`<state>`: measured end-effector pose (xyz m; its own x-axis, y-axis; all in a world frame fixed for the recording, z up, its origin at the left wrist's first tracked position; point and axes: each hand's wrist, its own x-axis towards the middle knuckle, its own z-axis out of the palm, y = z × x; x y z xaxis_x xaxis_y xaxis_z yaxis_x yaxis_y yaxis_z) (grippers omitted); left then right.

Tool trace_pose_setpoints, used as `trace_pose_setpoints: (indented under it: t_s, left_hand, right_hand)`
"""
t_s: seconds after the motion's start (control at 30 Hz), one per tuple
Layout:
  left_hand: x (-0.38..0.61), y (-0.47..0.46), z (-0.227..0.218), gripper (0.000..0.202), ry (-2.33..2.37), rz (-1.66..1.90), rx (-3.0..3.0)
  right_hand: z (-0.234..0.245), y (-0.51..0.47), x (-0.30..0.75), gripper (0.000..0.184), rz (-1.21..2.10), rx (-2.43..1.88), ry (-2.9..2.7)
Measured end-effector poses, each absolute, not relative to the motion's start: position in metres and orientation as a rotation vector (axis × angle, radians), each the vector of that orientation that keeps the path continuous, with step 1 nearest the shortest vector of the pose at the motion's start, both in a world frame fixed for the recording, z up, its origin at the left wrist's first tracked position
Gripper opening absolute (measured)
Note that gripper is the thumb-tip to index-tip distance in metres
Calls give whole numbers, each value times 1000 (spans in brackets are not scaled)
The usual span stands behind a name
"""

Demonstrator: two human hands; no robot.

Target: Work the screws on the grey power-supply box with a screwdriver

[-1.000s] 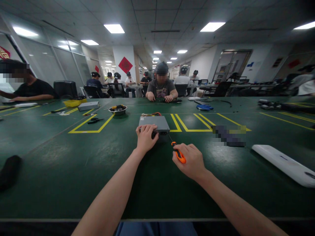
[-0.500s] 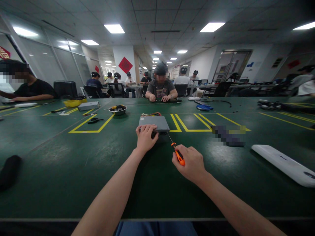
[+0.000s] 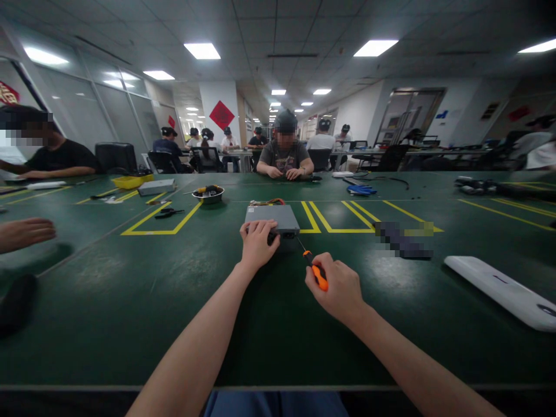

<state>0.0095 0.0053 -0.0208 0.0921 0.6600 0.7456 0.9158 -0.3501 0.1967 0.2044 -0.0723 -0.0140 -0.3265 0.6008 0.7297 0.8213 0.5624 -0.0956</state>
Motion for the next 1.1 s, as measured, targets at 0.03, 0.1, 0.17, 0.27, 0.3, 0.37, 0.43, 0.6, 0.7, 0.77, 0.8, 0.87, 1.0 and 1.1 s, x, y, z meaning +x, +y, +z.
trace_pose_setpoints:
  t_s: [0.03,0.1,0.17,0.27,0.3,0.37,0.43,0.6,0.7,0.77,0.8,0.87,1.0,1.1]
  left_hand:
    - [10,5,-21,25,-1562,-1122,-2055]
    - [10,6,-21,25,-1572,-1114,-2052]
    - [10,6,-21,25,-1572,-1111,-2053]
    - [10,5,-21,25,-1563,-1116,-2054]
    - [10,6,-21,25,-1564,-1116,-2054]
    - [10,6,-21,25,-1570,-1114,-2053]
    - [10,6,-21,25,-1571,-1111,-2056]
    - [10,6,-21,25,-1562,-1112,-2059]
    - [10,5,-21,24,-1559,-1115,-2056]
    - [10,5,-21,24,-1556,-1118,-2056]
    - [10,5,-21,25,-1556,-1119,-2056]
    - [10,5,-21,25,-1559,-1120,-2057]
    - [10,5,-22,25,-1565,-1124,-2057]
    - [10,5,-22,25,-1566,-1125,-2057]
  right_hand:
    - [-14,-72,205,11,-396,-1105,-2076]
    - [-12,-73,204,9,-418,-1045,-2112]
    - [-10,-74,204,10,-419,-1010,-2122]
    - [-9,-74,203,18,-400,-1023,-2107]
    - [-9,-74,203,20,-389,-1041,-2095]
    - [-10,-73,203,22,-368,-1086,-2049]
    - [-11,-73,203,19,-359,-1113,-2002]
    - [-13,-71,205,10,-436,-1044,-2045]
    - [-11,-71,205,15,-436,-1009,-2069]
    - [-9,-71,205,20,-425,-1026,-2070]
    - [-9,-72,205,23,-421,-1049,-2065]
    - [-10,-72,204,25,-410,-1102,-2036]
    - [-12,-72,204,18,-398,-1120,-2011]
    - [-13,-72,204,11,-438,-1057,-2071]
